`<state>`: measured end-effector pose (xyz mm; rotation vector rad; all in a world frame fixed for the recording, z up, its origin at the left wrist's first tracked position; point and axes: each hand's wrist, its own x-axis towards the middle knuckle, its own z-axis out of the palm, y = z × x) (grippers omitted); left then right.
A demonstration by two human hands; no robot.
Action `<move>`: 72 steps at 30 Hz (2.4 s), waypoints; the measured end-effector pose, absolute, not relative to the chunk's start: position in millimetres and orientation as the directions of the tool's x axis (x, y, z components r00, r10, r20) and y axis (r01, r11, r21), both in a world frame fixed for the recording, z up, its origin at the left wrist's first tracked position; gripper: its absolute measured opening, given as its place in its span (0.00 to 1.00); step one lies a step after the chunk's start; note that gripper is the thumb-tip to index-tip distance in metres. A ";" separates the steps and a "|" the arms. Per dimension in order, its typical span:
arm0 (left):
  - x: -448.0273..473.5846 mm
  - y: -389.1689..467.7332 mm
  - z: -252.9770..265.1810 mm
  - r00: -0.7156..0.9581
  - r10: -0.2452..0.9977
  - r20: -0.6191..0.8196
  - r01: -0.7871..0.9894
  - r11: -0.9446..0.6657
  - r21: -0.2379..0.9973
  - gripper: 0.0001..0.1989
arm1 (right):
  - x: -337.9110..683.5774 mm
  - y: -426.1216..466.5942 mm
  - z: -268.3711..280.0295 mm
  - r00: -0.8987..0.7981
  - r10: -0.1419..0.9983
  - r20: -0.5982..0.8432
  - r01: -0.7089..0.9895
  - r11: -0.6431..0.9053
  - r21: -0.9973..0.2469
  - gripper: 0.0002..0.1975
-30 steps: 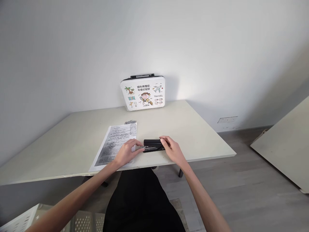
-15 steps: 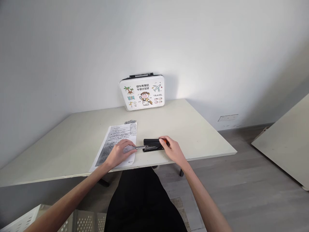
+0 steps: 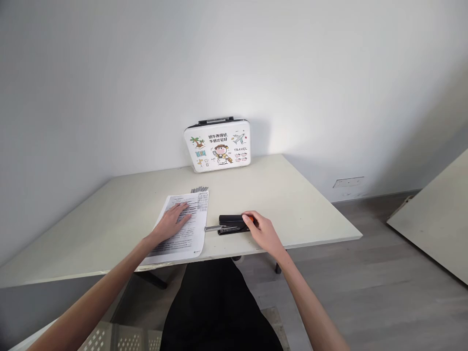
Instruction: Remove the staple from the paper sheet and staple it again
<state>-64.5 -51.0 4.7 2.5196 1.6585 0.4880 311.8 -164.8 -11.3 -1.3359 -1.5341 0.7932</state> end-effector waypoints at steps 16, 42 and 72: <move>-39.7 50.1 28.9 0.174 0.953 0.250 0.939 -0.237 0.248 0.20 | 311.2 -162.3 -14.2 0.008 0.976 0.219 0.374 0.200 -0.906 0.29; -38.2 41.8 45.4 -0.042 0.988 0.146 0.482 -0.108 0.870 0.18 | 310.0 -162.6 -12.9 0.001 0.972 0.235 0.362 0.218 -0.906 0.28; 8.5 -127.6 48.0 0.459 0.880 0.123 0.578 -0.401 0.711 0.13 | 311.2 -168.0 -9.4 0.018 0.981 0.194 0.393 0.172 -0.903 0.27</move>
